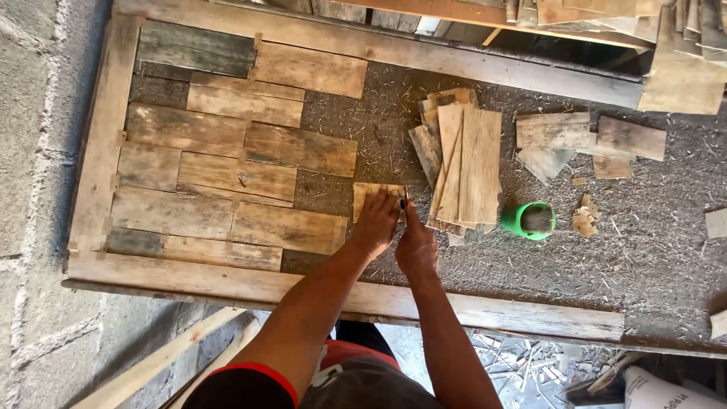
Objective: Gluing small wooden pieces onto a wooden panel to create a pattern.
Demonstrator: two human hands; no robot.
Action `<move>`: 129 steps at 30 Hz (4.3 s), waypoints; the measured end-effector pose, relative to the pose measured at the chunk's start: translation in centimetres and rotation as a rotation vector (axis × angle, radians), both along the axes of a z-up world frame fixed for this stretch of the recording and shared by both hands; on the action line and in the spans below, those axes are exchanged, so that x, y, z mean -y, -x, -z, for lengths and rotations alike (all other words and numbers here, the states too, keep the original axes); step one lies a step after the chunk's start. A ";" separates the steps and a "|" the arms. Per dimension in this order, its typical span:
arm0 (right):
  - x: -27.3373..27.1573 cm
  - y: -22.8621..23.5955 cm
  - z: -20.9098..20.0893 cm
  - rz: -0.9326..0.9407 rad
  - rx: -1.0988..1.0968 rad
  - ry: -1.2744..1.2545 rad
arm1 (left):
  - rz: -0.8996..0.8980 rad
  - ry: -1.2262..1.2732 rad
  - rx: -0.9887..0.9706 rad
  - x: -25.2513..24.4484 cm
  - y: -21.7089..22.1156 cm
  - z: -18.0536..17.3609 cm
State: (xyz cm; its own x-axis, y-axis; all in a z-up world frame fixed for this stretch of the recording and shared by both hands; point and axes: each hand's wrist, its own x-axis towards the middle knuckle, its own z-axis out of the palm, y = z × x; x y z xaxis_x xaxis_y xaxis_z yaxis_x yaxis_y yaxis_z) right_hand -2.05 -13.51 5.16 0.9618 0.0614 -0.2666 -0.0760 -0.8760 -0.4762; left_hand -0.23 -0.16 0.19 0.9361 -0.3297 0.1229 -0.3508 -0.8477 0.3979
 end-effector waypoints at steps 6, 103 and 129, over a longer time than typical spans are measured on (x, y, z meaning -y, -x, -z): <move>-0.9 -0.6 -4.1 0.013 -0.164 0.020 | 0.012 -0.049 -0.008 -0.3 0.1 -1.4; 1.9 6.0 -0.1 0.005 0.057 -0.030 | -0.004 0.007 -0.048 0.0 -0.4 -1.2; 1.8 6.6 0.6 -0.043 0.086 0.070 | 0.210 -0.212 0.051 -0.8 0.9 0.0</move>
